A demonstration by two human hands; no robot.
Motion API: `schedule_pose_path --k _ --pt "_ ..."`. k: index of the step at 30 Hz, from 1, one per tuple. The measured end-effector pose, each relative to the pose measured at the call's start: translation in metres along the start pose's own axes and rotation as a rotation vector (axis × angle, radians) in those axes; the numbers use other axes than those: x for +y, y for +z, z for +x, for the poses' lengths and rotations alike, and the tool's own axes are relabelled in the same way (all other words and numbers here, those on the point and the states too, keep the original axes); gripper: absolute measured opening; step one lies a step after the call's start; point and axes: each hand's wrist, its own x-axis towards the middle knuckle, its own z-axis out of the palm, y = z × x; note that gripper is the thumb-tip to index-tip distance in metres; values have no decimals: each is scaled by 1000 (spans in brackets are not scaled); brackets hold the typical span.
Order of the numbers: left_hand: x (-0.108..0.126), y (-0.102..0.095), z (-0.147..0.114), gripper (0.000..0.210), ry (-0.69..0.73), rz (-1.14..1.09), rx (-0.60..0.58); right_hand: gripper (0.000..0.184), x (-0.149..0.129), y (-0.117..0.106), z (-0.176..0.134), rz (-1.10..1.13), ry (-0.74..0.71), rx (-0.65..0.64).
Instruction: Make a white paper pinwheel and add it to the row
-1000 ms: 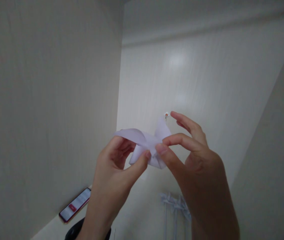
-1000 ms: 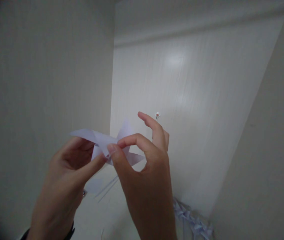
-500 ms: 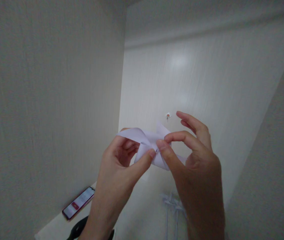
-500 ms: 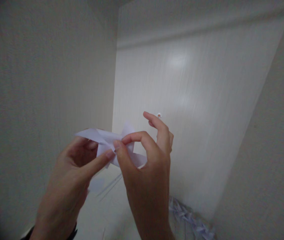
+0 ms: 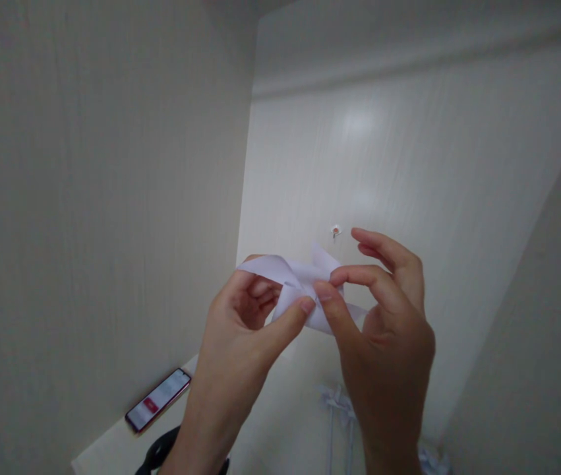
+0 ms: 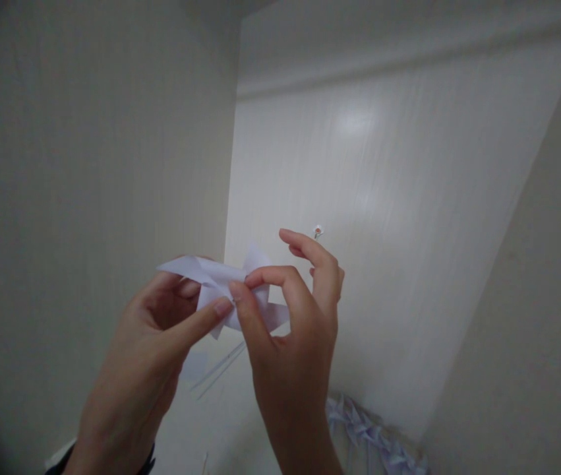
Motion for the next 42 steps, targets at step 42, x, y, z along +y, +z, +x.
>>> schedule_pose_path --k 42 --pt "-5 -4 6 26 -42 14 20 3 2 -3 -7 52 -16 40"
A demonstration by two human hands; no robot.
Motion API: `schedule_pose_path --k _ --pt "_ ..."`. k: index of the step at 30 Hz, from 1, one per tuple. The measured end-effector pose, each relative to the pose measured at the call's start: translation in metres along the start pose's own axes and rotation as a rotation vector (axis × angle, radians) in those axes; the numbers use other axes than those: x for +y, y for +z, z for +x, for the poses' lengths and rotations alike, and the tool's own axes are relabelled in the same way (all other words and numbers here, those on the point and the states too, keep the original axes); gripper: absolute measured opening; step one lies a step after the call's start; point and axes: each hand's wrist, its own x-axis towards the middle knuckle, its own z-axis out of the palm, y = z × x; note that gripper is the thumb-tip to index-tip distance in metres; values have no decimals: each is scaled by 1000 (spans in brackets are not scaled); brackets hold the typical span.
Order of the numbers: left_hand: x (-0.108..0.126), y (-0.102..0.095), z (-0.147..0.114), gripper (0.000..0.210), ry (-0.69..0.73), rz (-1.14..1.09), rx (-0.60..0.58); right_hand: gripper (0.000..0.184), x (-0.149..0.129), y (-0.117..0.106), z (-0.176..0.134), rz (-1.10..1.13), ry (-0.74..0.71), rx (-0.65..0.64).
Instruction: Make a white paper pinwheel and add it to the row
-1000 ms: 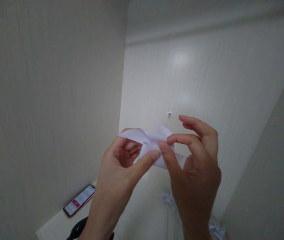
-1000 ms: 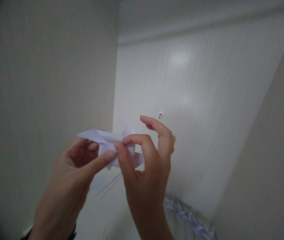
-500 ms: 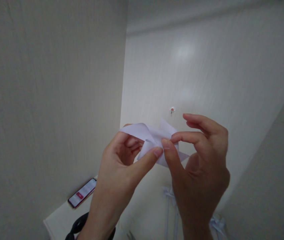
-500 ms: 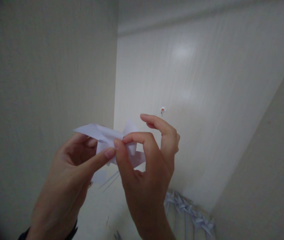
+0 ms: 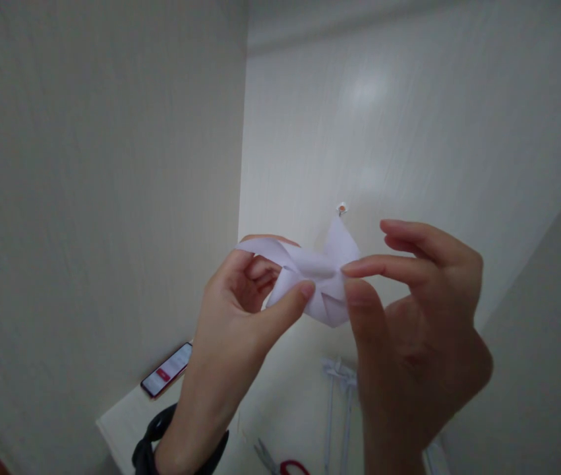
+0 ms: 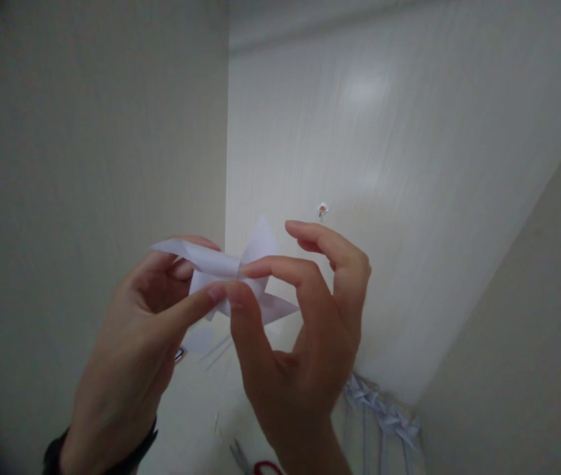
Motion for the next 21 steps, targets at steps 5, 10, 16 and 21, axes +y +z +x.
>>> schedule_pose_path --k 5,10,16,21 --pt "-7 -8 6 22 14 38 22 6 6 -2 -1 31 66 60" --pt "-17 -15 12 17 54 84 53 5 54 6 -22 -31 137 110" --pt "-23 -19 17 19 80 122 139 8 140 45 -116 -138 534 -463" --pt "-31 -21 22 18 82 130 123 21 166 69 -237 -148 781 -1045"
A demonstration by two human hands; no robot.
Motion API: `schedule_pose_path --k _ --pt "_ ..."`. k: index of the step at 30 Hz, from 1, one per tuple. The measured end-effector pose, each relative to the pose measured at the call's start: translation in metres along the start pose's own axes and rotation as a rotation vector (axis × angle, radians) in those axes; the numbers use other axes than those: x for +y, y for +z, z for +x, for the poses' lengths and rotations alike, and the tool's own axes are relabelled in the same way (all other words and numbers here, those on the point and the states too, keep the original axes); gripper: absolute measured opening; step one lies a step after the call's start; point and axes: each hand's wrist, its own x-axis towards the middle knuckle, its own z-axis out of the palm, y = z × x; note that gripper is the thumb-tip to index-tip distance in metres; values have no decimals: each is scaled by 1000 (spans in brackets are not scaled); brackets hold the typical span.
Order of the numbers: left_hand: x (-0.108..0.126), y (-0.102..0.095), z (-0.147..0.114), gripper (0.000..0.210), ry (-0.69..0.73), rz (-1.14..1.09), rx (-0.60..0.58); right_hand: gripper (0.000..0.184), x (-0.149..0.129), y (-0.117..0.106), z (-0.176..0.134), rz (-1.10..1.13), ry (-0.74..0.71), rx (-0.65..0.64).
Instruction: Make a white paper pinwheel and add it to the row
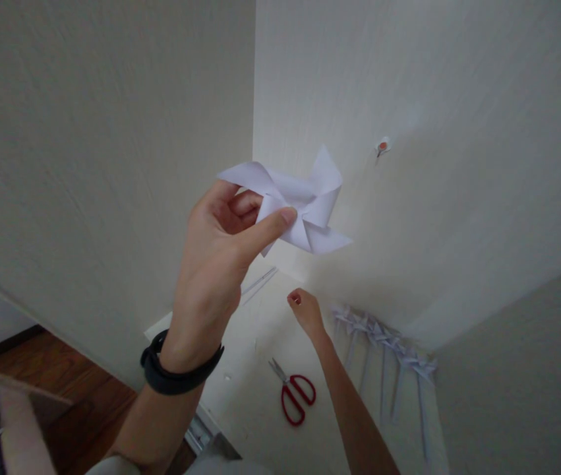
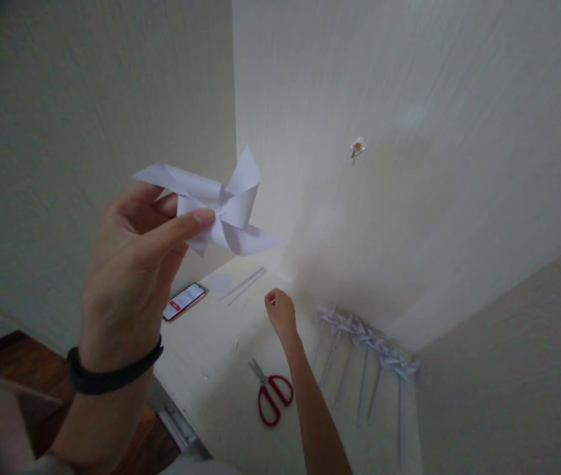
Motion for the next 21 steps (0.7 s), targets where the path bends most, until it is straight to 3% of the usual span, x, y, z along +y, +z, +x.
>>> schedule_pose_path --k 5,11,16,21 --pt "-5 -3 2 17 9 7 -17 31 40 70 -28 -94 140 -281" --pt "-5 -3 3 17 -7 61 -7 32 49 109 -52 -128 93 -432" --pt "-5 -1 3 18 -26 43 -20 33 41 133 -59 -159 5 -368" --pt "-5 -2 4 19 -44 56 -2 31 29 154 -69 -166 -126 -183"
